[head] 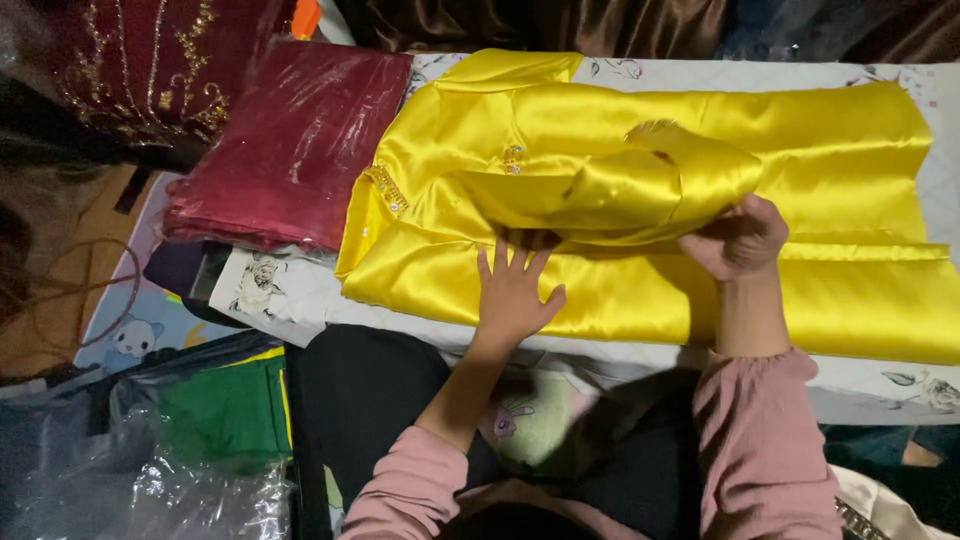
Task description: Folding a yellow satin garment with decorative beadwork on a flat surface
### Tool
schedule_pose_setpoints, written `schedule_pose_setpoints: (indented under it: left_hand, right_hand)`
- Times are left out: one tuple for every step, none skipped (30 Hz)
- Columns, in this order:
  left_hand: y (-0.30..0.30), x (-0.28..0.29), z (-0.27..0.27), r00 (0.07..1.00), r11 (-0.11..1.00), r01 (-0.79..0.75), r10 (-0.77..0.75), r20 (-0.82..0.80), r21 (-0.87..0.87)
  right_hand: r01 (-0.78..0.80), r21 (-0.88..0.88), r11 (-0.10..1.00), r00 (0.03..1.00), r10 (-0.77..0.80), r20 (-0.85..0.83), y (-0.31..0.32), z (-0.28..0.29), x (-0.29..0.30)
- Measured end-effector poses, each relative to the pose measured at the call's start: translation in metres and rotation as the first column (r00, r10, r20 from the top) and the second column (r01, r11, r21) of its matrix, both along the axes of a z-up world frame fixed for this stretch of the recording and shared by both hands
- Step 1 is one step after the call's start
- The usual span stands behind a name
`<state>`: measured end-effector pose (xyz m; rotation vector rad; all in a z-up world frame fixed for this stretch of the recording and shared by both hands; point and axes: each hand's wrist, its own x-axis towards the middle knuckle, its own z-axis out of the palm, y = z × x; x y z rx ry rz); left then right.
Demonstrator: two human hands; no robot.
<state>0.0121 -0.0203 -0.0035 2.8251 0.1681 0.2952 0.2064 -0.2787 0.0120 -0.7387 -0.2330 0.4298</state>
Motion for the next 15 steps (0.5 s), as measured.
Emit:
schedule_pose_setpoints:
  left_hand:
    - [-0.002,-0.001,0.012,1.000,1.000,0.003,-0.003,-0.001,-0.004]
    - [-0.003,-0.002,0.025,0.999,1.000,-0.007,0.007,-0.032,-0.008]
    - [-0.005,-0.003,0.037,0.998,1.000,-0.016,0.016,-0.063,-0.011]
    - [-0.001,0.002,0.014,0.998,1.000,-0.014,0.013,-0.062,-0.012]
    - [0.002,0.007,-0.010,0.997,1.000,-0.009,0.009,-0.076,-0.011]
    - [0.006,0.012,-0.033,0.996,1.000,-0.006,0.005,-0.088,-0.010]
    - [0.004,0.011,-0.030,0.996,1.000,-0.004,0.003,-0.086,-0.011]
    - [0.003,0.009,-0.027,1.000,1.000,-0.012,0.012,0.010,-0.003]
    - [0.001,0.006,-0.025,0.994,1.000,-0.021,0.020,0.107,0.004]
    - [0.002,0.006,-0.024,0.994,1.000,-0.017,0.017,0.105,0.003]
    - [0.003,0.006,-0.023,0.999,1.000,-0.007,0.006,0.032,0.027]
    - [0.004,0.008,-0.022,0.999,0.999,0.007,-0.005,-0.039,0.051]
    - [0.004,0.010,-0.021,0.999,0.999,0.012,-0.010,-0.038,0.050]
    - [0.004,0.011,-0.021,0.999,0.999,0.006,-0.005,-0.040,0.045]
    - [0.004,0.011,-0.021,0.999,0.999,0.001,0.001,-0.042,0.039]
  right_hand:
    - [0.003,-0.004,1.000,1.000,-0.003,-0.001,-0.021,-0.043,0.012]
    - [0.028,-0.096,0.995,1.000,-0.029,-0.009,-0.043,-0.084,0.024]
    - [0.053,-0.187,0.981,0.998,-0.056,-0.015,-0.066,-0.126,0.036]
    - [0.055,-0.188,0.981,0.998,-0.059,-0.014,-0.059,-0.093,0.017]
    - [0.050,-0.127,0.991,0.999,-0.050,0.002,-0.052,-0.059,-0.003]
    - [0.043,-0.066,0.997,0.999,-0.042,0.019,-0.044,-0.026,-0.022]
    - [0.044,-0.067,0.997,0.999,-0.043,0.020,-0.037,0.004,-0.038]
    - [-0.019,0.136,0.991,0.998,0.010,0.067,-0.029,0.034,-0.056]
    - [-0.091,0.329,0.940,0.991,0.053,0.122,-0.021,0.063,-0.073]
    - [-0.087,0.327,0.941,0.991,0.050,0.121,-0.022,0.065,-0.074]
    - [-0.096,0.323,0.942,0.995,0.083,0.054,-0.022,0.068,-0.075]
    - [-0.102,0.320,0.942,0.994,0.112,-0.011,-0.023,0.071,-0.075]
    - [-0.097,0.319,0.943,0.994,0.106,-0.011,-0.030,0.063,-0.071]
    - [-0.017,0.287,0.958,0.999,0.030,-0.038,-0.036,0.054,-0.068]
    - [0.062,0.253,0.966,0.997,-0.048,-0.063,-0.042,0.045,-0.064]
